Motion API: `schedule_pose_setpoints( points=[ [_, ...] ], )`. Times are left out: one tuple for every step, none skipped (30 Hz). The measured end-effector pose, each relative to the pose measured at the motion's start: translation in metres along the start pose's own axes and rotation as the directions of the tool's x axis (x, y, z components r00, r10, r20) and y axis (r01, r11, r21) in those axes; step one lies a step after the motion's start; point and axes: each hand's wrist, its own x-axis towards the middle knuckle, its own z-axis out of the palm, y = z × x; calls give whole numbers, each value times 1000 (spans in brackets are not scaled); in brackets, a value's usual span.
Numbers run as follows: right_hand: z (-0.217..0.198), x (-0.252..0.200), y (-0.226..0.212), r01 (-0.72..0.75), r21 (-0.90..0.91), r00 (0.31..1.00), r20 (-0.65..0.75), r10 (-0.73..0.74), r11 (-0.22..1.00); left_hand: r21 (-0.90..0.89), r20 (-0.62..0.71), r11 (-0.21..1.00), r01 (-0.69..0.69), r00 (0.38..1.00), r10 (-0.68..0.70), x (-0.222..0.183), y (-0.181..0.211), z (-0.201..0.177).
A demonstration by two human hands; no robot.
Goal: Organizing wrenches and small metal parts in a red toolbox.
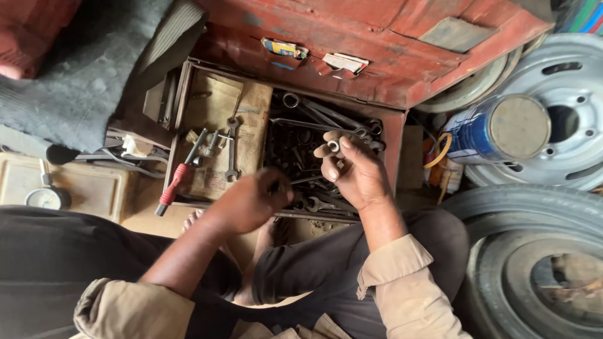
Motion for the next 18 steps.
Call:
schedule_pose_setpoints(
  points=[
    [0, 0, 0, 9, -58, 1000, -12, -9, 998, -286, -21, 957, -38, 999, 34, 1, 1, -4],
    [0, 1, 0, 16, -116, 1000, -24, -19, 993, -548, -52, 833, -78, 997, 59, 2, 1, -9],
    [-4, 2, 1, 22, -109, 999, -25, -25, 994, -541, -49, 838, -77, 997, 60, 7, -3, -4],
    [-8, 2, 3, 23, -129, 1000, -11, -25, 991, -710, -104, 684, -169, 985, 135, 11, -7, 1],
    [-12, 2, 5, 24, -148, 1000, -1, -24, 989, -838, -169, 488, -245, 966, 195, 15, -11, 6],
    [-12, 2, 5, 29, -141, 1000, -5, -30, 990, -835, -162, 494, -241, 967, 197, 13, -7, 2],
    [-12, 1, 4, 13, -156, 1000, 12, -11, 988, -842, -159, 491, -223, 973, 170, 10, -3, -2],
    [-13, 1, 4, -3, -170, 1000, 29, 8, 985, -848, -155, 488, -205, 978, 142, 8, 1, -6],
    [-9, 0, 3, 0, -166, 1000, 25, 4, 986, -847, -149, 492, -201, 978, 144, 6, 4, -8],
    [-6, 0, 2, -8, -191, 999, 39, 16, 981, -866, -121, 474, -158, 987, 107, 4, 8, -11],
    [-2, 0, 1, -17, -217, 998, 54, 29, 976, -884, -94, 454, -115, 993, 68, 2, 11, -14],
    [-1, -1, 1, -15, -213, 998, 52, 27, 977, -882, -91, 458, -112, 994, 68, 4, 8, -12],
    [0, -1, 1, -18, -239, 998, 59, 33, 971, -874, -122, 467, -139, 990, 66, 5, 6, -10],
    [1, 0, 1, -20, -265, 997, 67, 39, 964, -864, -154, 475, -166, 986, 65, 7, 3, -8],
    [2, 1, 1, -20, -260, 997, 66, 38, 966, -863, -150, 479, -162, 987, 62, 7, 1, -8],
    [1, 2, 1, -15, -297, 999, 30, 25, 955, -843, -183, 503, -190, 981, 63, 8, -2, -8],
    [1, 2, 2, -13, -333, 1000, -9, 11, 943, -824, -211, 526, -214, 975, 66, 9, -5, -6],
    [-3, 4, 1, -15, -326, 1000, -15, 11, 945, -823, -203, 529, -206, 977, 64, 8, -7, -8]
  ],
)
